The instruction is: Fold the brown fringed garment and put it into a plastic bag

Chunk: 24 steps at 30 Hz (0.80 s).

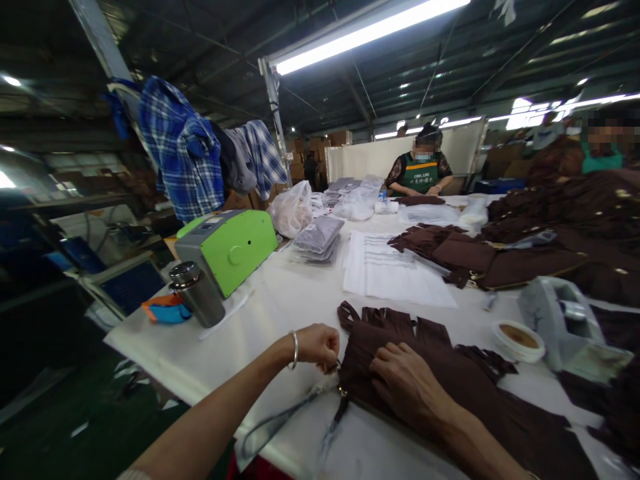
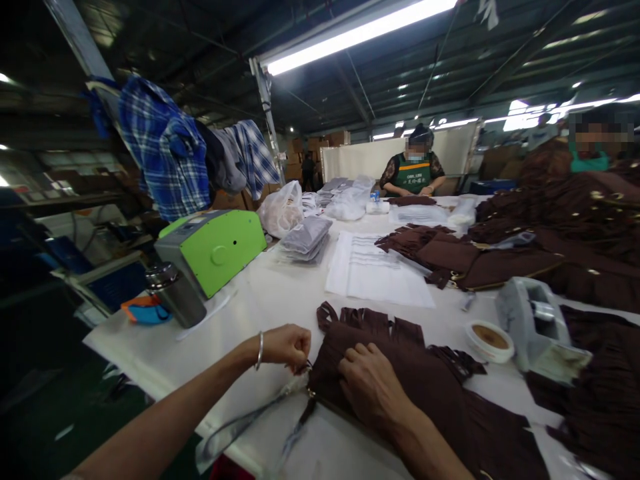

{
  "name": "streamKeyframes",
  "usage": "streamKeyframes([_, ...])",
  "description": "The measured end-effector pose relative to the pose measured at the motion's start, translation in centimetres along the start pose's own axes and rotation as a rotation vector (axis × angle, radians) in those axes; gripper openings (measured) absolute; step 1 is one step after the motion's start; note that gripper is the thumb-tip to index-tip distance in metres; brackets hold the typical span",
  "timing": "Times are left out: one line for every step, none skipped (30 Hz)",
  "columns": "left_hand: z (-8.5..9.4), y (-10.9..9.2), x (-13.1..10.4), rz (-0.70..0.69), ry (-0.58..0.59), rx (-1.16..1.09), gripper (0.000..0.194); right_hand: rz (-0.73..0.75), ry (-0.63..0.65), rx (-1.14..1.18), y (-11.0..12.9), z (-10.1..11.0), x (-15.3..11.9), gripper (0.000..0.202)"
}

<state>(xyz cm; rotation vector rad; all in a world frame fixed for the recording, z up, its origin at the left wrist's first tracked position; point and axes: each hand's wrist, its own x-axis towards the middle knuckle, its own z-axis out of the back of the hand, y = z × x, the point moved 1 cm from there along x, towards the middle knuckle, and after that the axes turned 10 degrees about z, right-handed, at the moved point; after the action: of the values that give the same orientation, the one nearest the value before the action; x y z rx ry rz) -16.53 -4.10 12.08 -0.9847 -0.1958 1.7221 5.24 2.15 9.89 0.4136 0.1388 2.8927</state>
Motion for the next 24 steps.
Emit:
streamKeyframes([-0.5,-0.4,0.1,-0.020,0.048,-0.084,0.015,-0.026,-0.005,0.057,-0.3,0.2,-0.3,0.011])
streamKeyframes([-1.1,-1.0,0.1,-0.042,0.087,-0.157,0.018,-0.062,-0.018,0.124,-0.7,0.3,-0.5,0.013])
streamKeyframes([-1.7,-1.6,0.1,-0.069,0.121,-0.220,0.020,-0.105,-0.044,0.195,-1.3,0.2,-0.8,0.017])
streamKeyframes([-2.2,-2.2,0.0,-0.099,0.152,-0.271,0.022,-0.146,-0.081,0.263,-1.8,0.0,-1.1,0.021])
streamKeyframes([-2.4,-2.8,-0.3,-0.133,0.188,-0.317,0.025,-0.181,-0.125,0.330,-2.4,-0.3,-1.4,0.024])
streamKeyframes([-2.4,-3.3,-0.6,-0.172,0.213,-0.353,0.027,-0.212,-0.174,0.392,-3.0,-0.7,-1.7,0.026])
streamKeyframes([-2.1,-3.5,-1.0,-0.207,0.198,-0.356,0.030,-0.237,-0.223,0.447,-3.5,-1.1,-2.0,0.027])
streamKeyframes([-1.5,-3.5,-1.4,-0.228,0.140,-0.325,0.033,-0.259,-0.269,0.492,-3.9,-1.5,-2.3,0.028])
streamKeyframes([-0.7,-3.3,-1.9,-0.230,0.048,-0.269,0.034,-0.278,-0.307,0.527,-4.2,-1.9,-2.5,0.028])
streamKeyframes([0.1,-2.7,-2.2,-0.214,-0.063,-0.193,0.032,-0.293,-0.342,0.550,-4.4,-2.2,-2.7,0.028])
streamKeyframes([0.7,-2.0,-2.6,-0.183,-0.172,-0.109,0.029,-0.303,-0.371,0.564,-4.5,-2.4,-2.9,0.028])
streamKeyframes([1.2,-1.3,-2.8,-0.142,-0.260,-0.028,0.026,-0.308,-0.397,0.573,-4.6,-2.6,-3.0,0.028])
streamKeyframes([1.3,-0.5,-2.9,-0.099,-0.308,0.035,0.023,-0.311,-0.416,0.579,-4.6,-2.7,-3.0,0.027])
streamKeyframes([1.0,0.2,-2.9,-0.064,-0.330,0.085,0.020,-0.312,-0.431,0.584,-4.6,-2.8,-3.0,0.027])
streamKeyframes([0.5,0.7,-2.9,-0.033,-0.344,0.139,0.020,-0.310,-0.443,0.587,-4.6,-2.8,-3.0,0.027])
streamKeyframes([-0.3,1.0,-2.7,-0.008,-0.355,0.189,0.021,-0.306,-0.452,0.589,-4.5,-2.9,-3.0,0.026])
streamKeyframes([-1.1,1.1,-2.5,0.012,-0.363,0.235,0.022,-0.301,-0.461,0.589,-4.4,-2.9,-3.1,0.026])
streamKeyframes([-2.0,1.0,-2.3,0.026,-0.371,0.276,0.023,-0.293,-0.470,0.584,-4.3,-2.9,-3.1,0.026])
streamKeyframes([-2.9,0.7,-2.2,0.037,-0.380,0.314,0.022,-0.286,-0.480,0.577,-4.2,-2.9,-3.1,0.025])
streamKeyframes([-3.5,0.4,-2.0,0.048,-0.391,0.350,0.021,-0.280,-0.492,0.567,-4.1,-3.0,-3.2,0.025])
streamKeyframes([-4.0,0.0,-2.0,0.056,-0.403,0.383,0.021,-0.266,-0.505,0.552,-4.0,-3.0,-3.2,0.025])
streamKeyframes([-4.2,-0.3,-1.9,0.061,-0.414,0.414,0.022,-0.250,-0.522,0.527,-3.9,-3.1,-3.1,0.024])
streamKeyframes([-4.2,-0.5,-1.7,0.060,-0.426,0.440,0.023,-0.223,-0.540,0.494,-4.0,-3.2,-3.0,0.024])
streamKeyframes([-4.0,-0.7,-1.5,0.044,-0.437,0.460,0.024,-0.163,-0.544,0.443,-4.3,-3.1,-2.7,0.023])
